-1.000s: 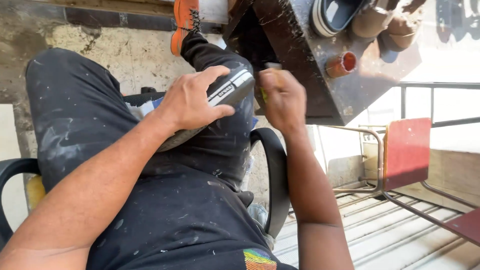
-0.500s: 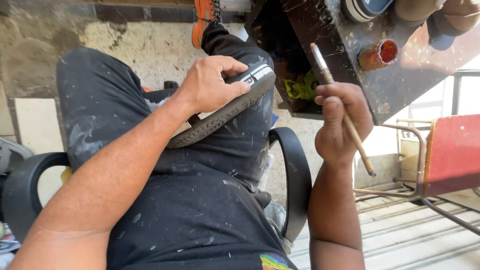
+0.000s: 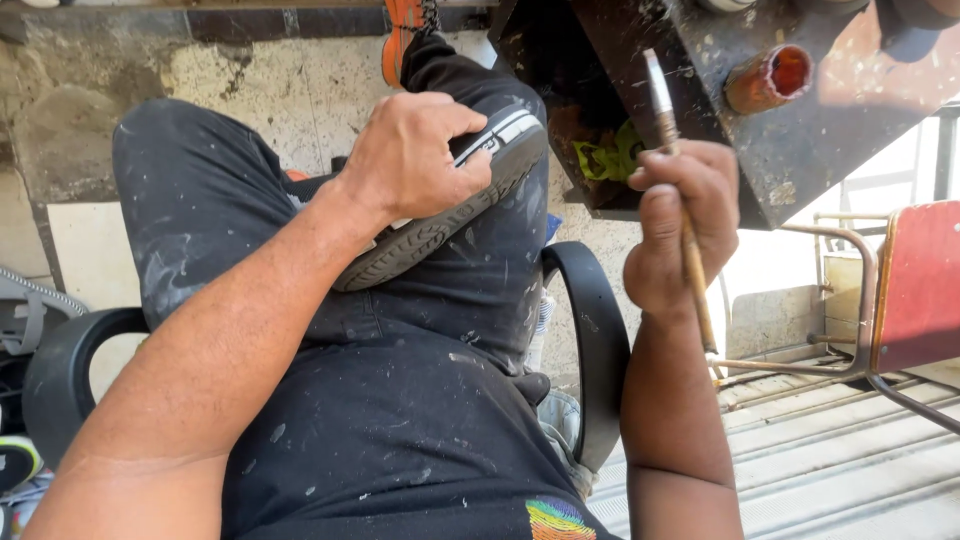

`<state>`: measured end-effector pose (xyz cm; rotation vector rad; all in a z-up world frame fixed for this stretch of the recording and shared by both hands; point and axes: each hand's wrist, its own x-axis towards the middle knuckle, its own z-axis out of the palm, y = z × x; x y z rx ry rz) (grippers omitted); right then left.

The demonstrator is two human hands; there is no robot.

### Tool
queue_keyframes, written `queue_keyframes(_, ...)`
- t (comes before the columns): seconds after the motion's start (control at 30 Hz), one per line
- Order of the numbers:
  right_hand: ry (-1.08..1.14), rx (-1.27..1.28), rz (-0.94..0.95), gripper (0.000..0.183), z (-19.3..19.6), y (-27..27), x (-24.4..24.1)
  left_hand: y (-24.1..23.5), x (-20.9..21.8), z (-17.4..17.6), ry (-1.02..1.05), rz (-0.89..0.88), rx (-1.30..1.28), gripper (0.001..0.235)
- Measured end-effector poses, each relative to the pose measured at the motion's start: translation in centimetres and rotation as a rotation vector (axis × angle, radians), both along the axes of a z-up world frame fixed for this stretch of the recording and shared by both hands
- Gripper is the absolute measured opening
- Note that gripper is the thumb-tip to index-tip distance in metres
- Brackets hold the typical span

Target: Applying dark dye to the white trim of a clog using a small brush

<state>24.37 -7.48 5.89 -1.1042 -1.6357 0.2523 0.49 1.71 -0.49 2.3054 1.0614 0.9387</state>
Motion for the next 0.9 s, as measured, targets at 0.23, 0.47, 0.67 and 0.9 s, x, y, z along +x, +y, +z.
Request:
queue_keyframes(0.23, 0.033, -0.096, -0.09, 0.033, -0.4, -0.4, 1.3, 1.1, 0.6, 0.1, 0.002, -0.018, -0.025, 0.027)
queue_keyframes(0.47, 0.051, -0.042, -0.168, 0.033, 0.0, -0.2, 1.9, 3.1, 1.6, 1.5, -0.015, -0.089, -0.185, 0.008)
queue_keyframes(0.67, 0.098, -0.002, -0.105, 0.015, -0.4, 0.0, 6.0, 2.7, 2.2, 0.6, -0.038, -0.07, -0.078, 0.013)
queue_keyframes(0.9, 0.128, 0.042, -0.298, 0.018, 2.9, 2.1, 11.2, 2.5, 2.6, 0.7, -0.116, 0.008, -0.432, 0.011)
